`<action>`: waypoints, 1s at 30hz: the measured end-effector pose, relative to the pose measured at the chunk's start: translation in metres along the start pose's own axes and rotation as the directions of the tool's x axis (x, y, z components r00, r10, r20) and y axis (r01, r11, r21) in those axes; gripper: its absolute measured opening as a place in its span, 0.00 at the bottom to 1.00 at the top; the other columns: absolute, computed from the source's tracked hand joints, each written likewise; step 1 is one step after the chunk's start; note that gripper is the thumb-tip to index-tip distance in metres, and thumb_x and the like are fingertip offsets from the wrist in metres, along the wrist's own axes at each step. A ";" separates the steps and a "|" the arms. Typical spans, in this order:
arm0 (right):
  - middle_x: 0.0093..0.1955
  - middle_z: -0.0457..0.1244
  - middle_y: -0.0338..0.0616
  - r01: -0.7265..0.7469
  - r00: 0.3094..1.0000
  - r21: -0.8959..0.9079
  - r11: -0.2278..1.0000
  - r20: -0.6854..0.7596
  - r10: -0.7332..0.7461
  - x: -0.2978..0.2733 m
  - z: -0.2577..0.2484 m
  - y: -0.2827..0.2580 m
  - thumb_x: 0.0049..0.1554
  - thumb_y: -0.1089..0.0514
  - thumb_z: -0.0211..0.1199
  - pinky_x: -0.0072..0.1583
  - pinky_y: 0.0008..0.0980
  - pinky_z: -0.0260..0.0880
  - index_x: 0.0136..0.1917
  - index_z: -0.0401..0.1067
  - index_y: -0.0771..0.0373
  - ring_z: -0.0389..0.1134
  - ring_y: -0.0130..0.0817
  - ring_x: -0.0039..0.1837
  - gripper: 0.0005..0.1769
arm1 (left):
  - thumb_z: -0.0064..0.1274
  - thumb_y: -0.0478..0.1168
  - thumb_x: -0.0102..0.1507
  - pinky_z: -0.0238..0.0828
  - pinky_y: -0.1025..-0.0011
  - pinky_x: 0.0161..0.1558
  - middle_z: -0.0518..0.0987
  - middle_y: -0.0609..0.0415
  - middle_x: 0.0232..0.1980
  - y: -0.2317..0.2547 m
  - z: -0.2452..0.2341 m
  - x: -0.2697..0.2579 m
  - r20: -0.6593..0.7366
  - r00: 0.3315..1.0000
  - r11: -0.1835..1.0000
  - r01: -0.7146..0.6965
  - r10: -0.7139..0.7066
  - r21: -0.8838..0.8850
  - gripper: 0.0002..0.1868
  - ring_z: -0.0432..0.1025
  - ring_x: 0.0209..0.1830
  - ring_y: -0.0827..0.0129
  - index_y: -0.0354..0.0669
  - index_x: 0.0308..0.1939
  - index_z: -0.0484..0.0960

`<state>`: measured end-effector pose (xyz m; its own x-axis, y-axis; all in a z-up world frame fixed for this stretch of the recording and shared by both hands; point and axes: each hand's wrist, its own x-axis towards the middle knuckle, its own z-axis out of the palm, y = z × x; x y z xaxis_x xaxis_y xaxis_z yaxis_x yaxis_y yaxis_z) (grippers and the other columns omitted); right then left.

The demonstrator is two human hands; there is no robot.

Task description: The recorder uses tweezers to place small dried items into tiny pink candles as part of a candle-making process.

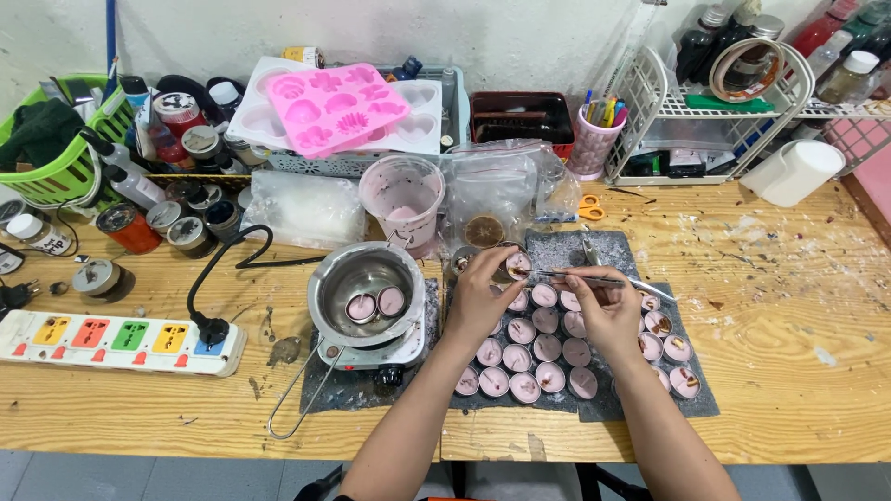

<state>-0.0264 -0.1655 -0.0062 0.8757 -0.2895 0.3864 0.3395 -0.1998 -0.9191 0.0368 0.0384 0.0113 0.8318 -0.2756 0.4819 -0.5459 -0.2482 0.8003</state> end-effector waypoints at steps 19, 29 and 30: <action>0.51 0.74 0.45 -0.082 0.995 -0.304 0.949 0.028 0.095 0.019 0.031 -0.013 0.60 0.64 0.66 0.53 0.28 0.77 0.56 0.78 0.62 0.76 0.31 0.52 0.10 | 0.62 0.37 0.60 0.63 0.55 0.61 0.72 0.48 0.60 -0.013 0.000 -0.004 -0.076 0.989 0.900 0.146 -0.126 0.410 0.30 0.67 0.62 0.52 0.42 0.65 0.71; 0.52 0.72 0.46 -0.128 0.992 -0.174 0.976 -0.025 0.125 0.021 0.016 -0.006 0.61 0.63 0.65 0.51 0.27 0.76 0.57 0.76 0.64 0.75 0.30 0.51 0.11 | 0.64 0.38 0.58 0.63 0.56 0.63 0.73 0.46 0.59 -0.020 0.002 -0.003 -0.056 0.993 0.916 0.119 -0.106 0.383 0.30 0.66 0.63 0.51 0.40 0.63 0.72; 0.52 0.72 0.47 -0.178 0.984 -0.155 0.972 -0.040 0.174 0.022 0.016 -0.005 0.61 0.64 0.65 0.49 0.27 0.76 0.58 0.75 0.63 0.75 0.31 0.50 0.11 | 0.64 0.38 0.57 0.63 0.57 0.64 0.73 0.47 0.59 -0.019 0.002 -0.003 -0.060 0.992 0.921 0.123 -0.109 0.370 0.29 0.66 0.63 0.51 0.41 0.62 0.73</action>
<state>-0.0033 -0.1563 0.0054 0.9067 -0.3574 0.2238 0.1213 -0.2874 -0.9501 0.0442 0.0420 -0.0063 0.8907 -0.1906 0.4127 -0.4375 -0.6064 0.6640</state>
